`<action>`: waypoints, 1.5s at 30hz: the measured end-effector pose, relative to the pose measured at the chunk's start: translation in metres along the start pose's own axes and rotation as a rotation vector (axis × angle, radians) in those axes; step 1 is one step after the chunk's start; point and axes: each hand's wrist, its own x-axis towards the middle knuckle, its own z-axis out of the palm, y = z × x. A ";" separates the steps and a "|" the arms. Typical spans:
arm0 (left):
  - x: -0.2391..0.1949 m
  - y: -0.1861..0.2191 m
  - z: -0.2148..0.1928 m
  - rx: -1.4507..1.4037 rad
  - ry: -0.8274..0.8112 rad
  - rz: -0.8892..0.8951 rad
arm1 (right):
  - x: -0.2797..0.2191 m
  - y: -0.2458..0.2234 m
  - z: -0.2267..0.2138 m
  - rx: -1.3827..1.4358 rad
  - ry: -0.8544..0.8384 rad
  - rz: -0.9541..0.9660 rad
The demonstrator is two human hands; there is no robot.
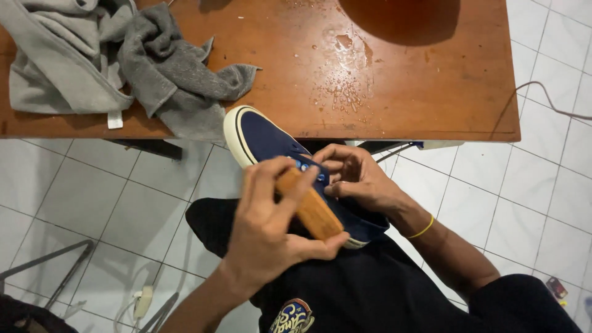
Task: The person scrubs a blue canvas shoe with a brush and cleaning solution, then wipes it with a cloth. They apply a spray to the shoe and continue scrubbing the sides and sole with the brush.
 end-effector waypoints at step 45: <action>-0.066 -0.001 -0.013 -0.045 0.099 -0.130 | 0.019 0.033 0.026 0.002 -0.194 0.307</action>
